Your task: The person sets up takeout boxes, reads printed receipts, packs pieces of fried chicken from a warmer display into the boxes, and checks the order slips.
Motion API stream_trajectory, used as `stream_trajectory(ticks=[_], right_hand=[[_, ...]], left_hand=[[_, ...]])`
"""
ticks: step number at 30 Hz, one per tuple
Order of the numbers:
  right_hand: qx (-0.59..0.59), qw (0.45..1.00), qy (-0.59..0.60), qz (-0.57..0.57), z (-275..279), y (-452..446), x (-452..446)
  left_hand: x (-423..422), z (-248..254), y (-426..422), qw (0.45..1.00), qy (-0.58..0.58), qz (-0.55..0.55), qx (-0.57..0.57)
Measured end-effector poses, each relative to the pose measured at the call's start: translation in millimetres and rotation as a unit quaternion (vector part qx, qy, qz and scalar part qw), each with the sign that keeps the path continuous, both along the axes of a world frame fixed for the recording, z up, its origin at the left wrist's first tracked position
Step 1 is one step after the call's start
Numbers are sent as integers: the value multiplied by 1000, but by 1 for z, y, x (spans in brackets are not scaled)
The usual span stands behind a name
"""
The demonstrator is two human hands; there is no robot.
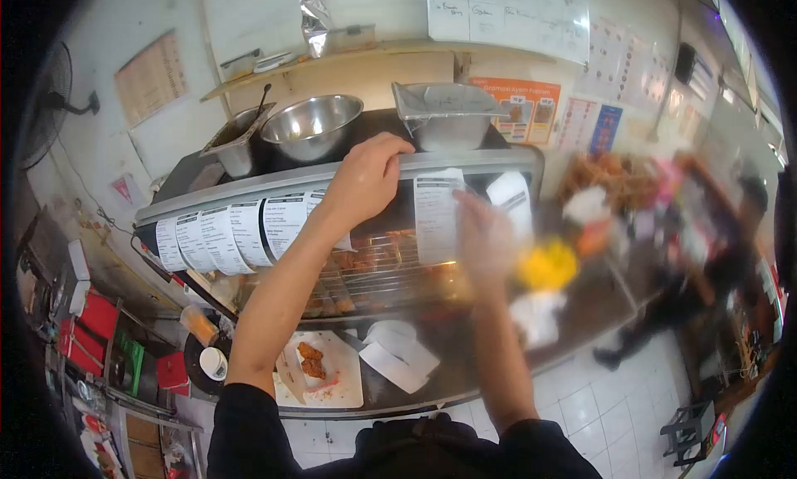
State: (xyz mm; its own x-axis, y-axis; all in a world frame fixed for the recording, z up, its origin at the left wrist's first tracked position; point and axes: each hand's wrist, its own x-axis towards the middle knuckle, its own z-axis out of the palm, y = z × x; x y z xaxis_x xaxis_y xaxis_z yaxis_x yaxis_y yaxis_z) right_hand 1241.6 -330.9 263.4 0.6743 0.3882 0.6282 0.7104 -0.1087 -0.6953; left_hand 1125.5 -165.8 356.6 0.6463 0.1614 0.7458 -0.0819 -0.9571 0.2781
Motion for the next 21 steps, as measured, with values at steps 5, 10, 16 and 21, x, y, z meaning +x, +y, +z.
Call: stream_trajectory(ticks=[5, 10, 16, 21], right_hand=[[7, 999, 9, 47, 4, 22, 0], [-18, 999, 11, 25, 22, 12, -5], [-85, 981, -127, -115, -33, -74, -45], [-89, 993, -65, -32, -101, -133, -32]], left_hand=[[-3, -3, -4, 997, 56, -56, 28], [1, -30, 3, 985, 77, -49, 149], [16, -39, -28, 989, 68, -27, 125], [39, -35, -44, 988, 93, -2, 123]])
